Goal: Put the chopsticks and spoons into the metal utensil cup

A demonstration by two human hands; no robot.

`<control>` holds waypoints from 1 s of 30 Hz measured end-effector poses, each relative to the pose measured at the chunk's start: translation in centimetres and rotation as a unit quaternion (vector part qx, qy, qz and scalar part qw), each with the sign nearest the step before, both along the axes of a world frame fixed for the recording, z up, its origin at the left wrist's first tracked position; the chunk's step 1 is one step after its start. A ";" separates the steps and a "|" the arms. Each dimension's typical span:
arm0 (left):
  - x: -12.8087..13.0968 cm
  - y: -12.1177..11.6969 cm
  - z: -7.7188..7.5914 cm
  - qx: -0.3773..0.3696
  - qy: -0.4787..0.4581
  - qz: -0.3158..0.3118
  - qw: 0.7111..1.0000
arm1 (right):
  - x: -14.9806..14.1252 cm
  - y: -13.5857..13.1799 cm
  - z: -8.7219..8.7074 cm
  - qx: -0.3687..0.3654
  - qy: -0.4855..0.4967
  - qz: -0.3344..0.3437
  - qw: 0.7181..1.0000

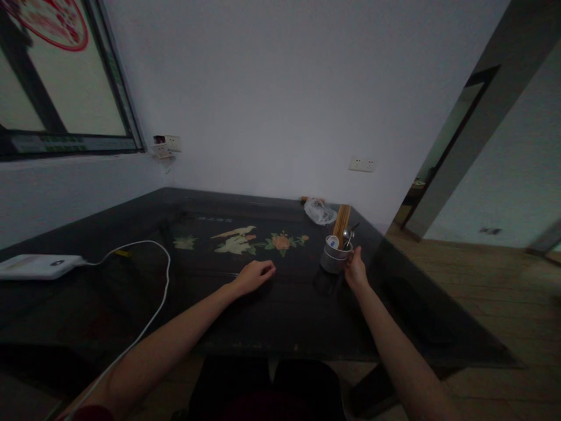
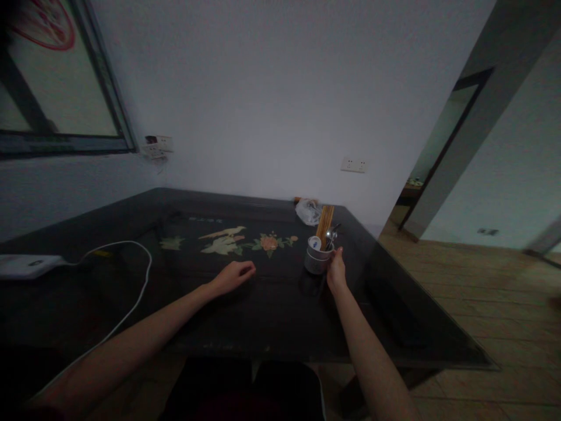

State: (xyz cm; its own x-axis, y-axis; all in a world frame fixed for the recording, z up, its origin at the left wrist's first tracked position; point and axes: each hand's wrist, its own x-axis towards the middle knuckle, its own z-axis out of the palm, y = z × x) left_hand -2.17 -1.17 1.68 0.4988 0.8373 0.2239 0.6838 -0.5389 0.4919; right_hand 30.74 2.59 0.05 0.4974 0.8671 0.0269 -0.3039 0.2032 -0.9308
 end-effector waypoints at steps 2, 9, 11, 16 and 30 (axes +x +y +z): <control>0.1 0.0 0.0 -0.006 -0.006 0.000 1.000 | -0.3 -0.1 0.3 0.009 0.022 0.015 1.000; 0.1 -0.2 0.4 0.001 -0.002 -0.002 1.000 | -0.7 0.1 0.4 -0.012 0.035 -0.019 0.999; 0.1 -0.2 0.4 0.002 -0.003 -0.002 1.000 | -0.9 0.2 0.2 -0.015 0.036 -0.029 0.999; 0.0 -0.1 0.2 -0.003 -0.010 -0.004 1.000 | -1.2 0.4 -0.1 -0.009 0.058 -0.040 0.997; 0.2 0.0 -0.1 -0.022 -0.060 -0.007 0.998 | -3.3 -0.6 0.1 0.037 0.034 0.077 0.996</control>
